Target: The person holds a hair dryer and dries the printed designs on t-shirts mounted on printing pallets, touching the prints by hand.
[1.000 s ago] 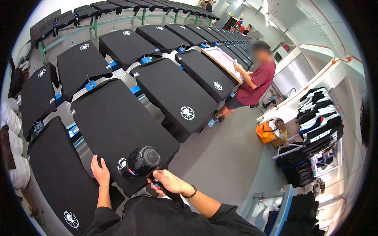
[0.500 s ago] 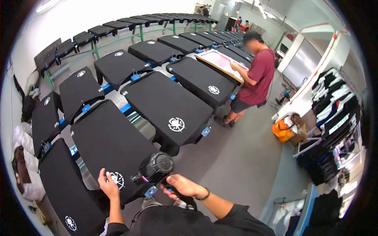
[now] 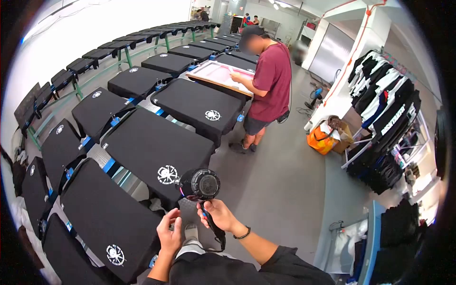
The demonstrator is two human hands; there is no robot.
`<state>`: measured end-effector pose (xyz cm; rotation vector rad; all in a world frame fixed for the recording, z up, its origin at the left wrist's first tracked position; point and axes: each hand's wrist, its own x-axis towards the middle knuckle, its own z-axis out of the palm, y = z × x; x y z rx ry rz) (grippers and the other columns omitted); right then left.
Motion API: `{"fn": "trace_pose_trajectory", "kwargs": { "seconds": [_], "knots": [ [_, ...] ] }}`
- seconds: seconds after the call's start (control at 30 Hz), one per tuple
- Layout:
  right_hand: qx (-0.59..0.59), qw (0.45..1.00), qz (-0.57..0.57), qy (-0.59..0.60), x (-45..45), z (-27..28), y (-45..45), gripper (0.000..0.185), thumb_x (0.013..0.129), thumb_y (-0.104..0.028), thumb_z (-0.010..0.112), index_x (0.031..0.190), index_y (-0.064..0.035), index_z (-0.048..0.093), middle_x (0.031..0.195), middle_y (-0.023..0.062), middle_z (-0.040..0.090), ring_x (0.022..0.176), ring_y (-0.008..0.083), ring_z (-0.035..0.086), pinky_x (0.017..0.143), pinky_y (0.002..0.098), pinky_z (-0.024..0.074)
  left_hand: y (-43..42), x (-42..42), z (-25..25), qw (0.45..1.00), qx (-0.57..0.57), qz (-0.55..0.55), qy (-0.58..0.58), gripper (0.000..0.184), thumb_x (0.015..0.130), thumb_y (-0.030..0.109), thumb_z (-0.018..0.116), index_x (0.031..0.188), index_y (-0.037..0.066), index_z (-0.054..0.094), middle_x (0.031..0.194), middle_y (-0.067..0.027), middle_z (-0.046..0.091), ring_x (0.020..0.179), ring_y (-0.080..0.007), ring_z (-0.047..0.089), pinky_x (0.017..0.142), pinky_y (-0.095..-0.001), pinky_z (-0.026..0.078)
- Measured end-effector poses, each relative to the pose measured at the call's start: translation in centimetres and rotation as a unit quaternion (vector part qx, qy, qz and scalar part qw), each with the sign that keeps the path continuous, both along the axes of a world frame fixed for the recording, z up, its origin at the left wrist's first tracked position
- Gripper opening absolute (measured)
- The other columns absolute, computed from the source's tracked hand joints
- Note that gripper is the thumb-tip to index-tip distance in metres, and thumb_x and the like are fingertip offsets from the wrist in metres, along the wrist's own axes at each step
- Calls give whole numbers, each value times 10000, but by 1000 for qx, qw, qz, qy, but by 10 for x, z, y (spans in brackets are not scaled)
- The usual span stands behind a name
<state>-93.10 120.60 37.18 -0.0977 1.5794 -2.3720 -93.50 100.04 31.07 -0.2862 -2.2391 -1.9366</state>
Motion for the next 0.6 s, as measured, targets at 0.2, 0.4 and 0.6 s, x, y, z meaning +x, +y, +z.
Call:
{"fn": "trace_pose_trajectory", "kwargs": {
  "seconds": [0.2, 0.4, 0.6],
  "knots": [
    [106, 994, -17, -15, -75, 7, -10, 304, 1051, -311, 501, 1016, -12, 547, 706, 7, 523, 555, 87, 513, 486, 249, 450, 7, -86, -3, 994, 82, 12, -77, 264, 1011, 139, 562, 1214, -12, 635, 1110, -76, 688, 995, -132, 625, 870, -274, 492],
    [57, 998, 24, -26, -149, 10, -32, 354, 1037, -357, 524, 1140, -21, 569, 653, -4, 485, 471, 75, 450, 428, 264, 407, -9, -182, -18, 999, 44, 10, -13, 352, 1055, 208, 508, 1286, -50, 569, 1235, -128, 634, 1023, -166, 608, 881, -300, 505],
    [31, 999, -6, 30, -196, -2, -40, 382, 1045, -316, 496, 1257, -2, 547, 817, 51, 609, 638, 123, 592, 593, 275, 505, -4, -203, 3, 992, 73, -103, -31, 553, 988, 262, 634, 1459, 32, 456, 1331, -166, 588, 1115, -271, 596, 937, -400, 491]
  ]
}}
